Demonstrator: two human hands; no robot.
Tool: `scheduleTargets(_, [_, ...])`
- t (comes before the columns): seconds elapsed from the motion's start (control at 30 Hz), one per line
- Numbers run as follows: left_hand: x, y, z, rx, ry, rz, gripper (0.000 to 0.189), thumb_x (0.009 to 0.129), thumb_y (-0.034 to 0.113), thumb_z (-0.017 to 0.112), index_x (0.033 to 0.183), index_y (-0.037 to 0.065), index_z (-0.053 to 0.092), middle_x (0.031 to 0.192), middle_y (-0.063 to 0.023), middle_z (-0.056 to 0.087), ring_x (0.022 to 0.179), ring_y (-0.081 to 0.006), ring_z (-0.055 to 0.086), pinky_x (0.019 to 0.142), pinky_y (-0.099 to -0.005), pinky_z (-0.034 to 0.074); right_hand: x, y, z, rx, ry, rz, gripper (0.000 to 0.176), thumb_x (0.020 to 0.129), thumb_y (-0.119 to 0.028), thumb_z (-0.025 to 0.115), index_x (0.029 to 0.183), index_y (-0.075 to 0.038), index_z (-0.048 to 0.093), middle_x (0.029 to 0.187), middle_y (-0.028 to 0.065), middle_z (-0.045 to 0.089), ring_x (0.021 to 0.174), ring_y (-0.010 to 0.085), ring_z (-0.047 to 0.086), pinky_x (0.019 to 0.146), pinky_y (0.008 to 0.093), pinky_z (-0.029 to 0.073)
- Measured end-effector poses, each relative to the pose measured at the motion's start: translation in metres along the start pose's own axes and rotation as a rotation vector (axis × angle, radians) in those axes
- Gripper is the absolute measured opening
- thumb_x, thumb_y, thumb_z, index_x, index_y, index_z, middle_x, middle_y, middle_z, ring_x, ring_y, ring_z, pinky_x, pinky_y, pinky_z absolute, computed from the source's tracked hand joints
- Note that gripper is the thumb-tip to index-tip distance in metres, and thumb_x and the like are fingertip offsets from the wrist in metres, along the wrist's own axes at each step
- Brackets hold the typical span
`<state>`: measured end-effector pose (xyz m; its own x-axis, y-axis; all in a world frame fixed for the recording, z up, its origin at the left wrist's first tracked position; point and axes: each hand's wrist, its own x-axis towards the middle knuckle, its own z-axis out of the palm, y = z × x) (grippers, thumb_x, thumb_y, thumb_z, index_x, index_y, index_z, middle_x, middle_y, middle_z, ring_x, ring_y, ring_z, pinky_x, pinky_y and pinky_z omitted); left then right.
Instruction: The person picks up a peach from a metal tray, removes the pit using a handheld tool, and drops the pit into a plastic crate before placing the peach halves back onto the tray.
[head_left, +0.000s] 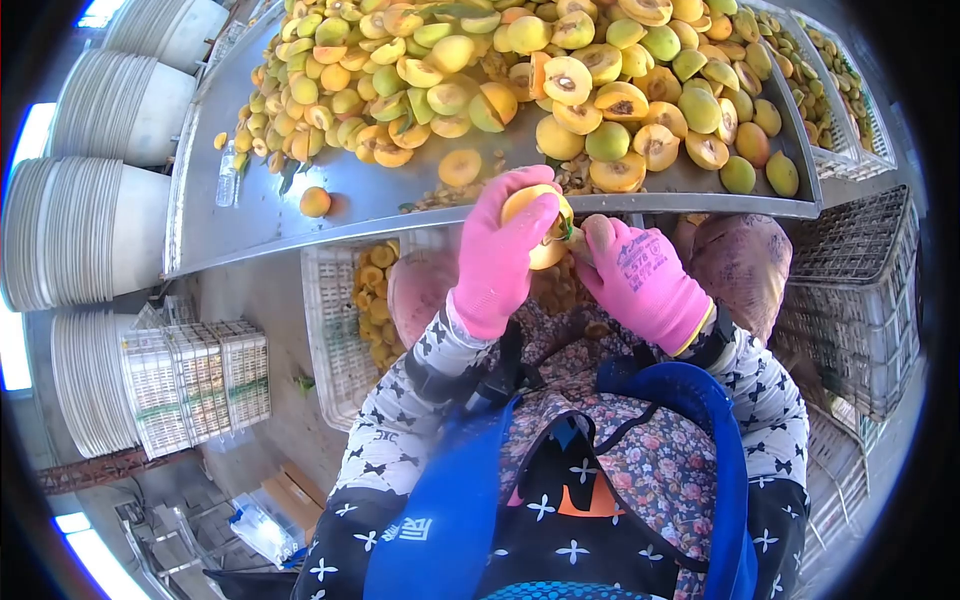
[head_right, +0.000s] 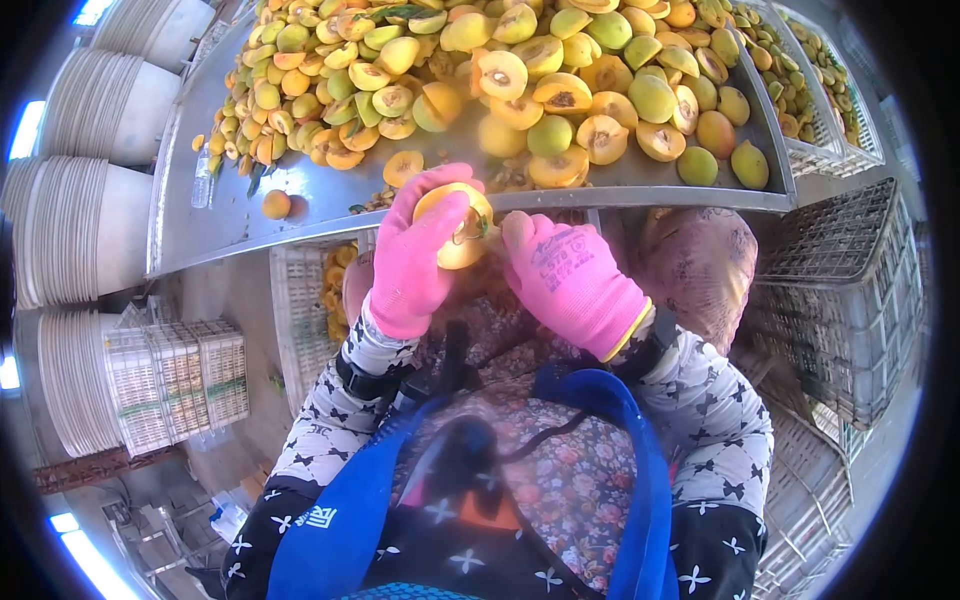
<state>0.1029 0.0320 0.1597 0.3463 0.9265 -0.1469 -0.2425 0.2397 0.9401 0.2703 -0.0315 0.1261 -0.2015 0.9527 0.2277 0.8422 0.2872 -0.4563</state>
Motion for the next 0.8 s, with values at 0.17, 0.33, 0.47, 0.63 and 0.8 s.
scheduleTargets(0.17, [0.003, -0.01, -0.007, 0.077, -0.003, 0.063, 0.031, 0.093, 0.01, 0.064, 0.122, -0.002, 0.058, 0.108, -0.0082, 0.064, 0.1, -0.0136, 0.06, 0.089, -0.0273, 0.049, -0.001, -0.004, 0.01, 0.285, -0.098, 0.091, 0.028, 0.085, -0.02, 0.068, 0.1, -0.004, 0.05, 0.082, 0.0188, 0.062, 0.074, 0.0411, 0.064, 0.064, 0.048, 0.051])
scheduleTargets(0.33, [0.005, -0.015, -0.003, 0.015, 0.069, 0.106, 0.029, 0.095, 0.011, 0.061, 0.12, -0.002, 0.058, 0.108, -0.0096, 0.065, 0.098, -0.0153, 0.061, 0.088, -0.0288, 0.05, -0.002, -0.019, 0.02, 0.623, -0.077, 0.155, 0.026, 0.084, -0.017, 0.068, 0.096, -0.002, 0.05, 0.076, 0.0224, 0.062, 0.076, 0.0442, 0.062, 0.062, 0.0479, 0.05])
scheduleTargets(0.47, [0.009, -0.018, 0.001, 0.045, 0.131, 0.223, 0.034, 0.1, 0.025, 0.056, 0.12, -0.002, 0.057, 0.111, -0.0112, 0.065, 0.099, -0.0159, 0.063, 0.087, -0.0302, 0.051, 0.01, -0.031, -0.002, 0.989, -0.345, 0.553, 0.028, 0.085, -0.022, 0.069, 0.093, -0.001, 0.052, 0.075, 0.0212, 0.062, 0.073, 0.0435, 0.062, 0.061, 0.0452, 0.049])
scheduleTargets(0.63, [0.003, -0.036, -0.006, 0.183, 0.132, 0.36, 0.039, 0.103, 0.033, 0.051, 0.118, -0.002, 0.057, 0.11, -0.0128, 0.066, 0.096, -0.0188, 0.066, 0.085, -0.0303, 0.053, 0.003, -0.03, -0.001, 0.929, -0.27, 0.358, 0.028, 0.087, -0.022, 0.067, 0.094, 0.0, 0.052, 0.078, 0.0226, 0.062, 0.077, 0.0447, 0.062, 0.065, 0.047, 0.049])
scheduleTargets(0.8, [0.009, -0.016, -0.022, 0.096, -0.087, -0.066, 0.038, 0.104, 0.034, 0.051, 0.116, -0.001, 0.059, 0.109, -0.0127, 0.067, 0.091, -0.02, 0.068, 0.082, -0.0298, 0.054, -0.004, -0.026, 0.008, 0.724, -0.192, 0.281, 0.026, 0.09, -0.02, 0.066, 0.099, 0.0, 0.052, 0.072, 0.0225, 0.061, 0.061, 0.0391, 0.062, 0.055, 0.044, 0.048])
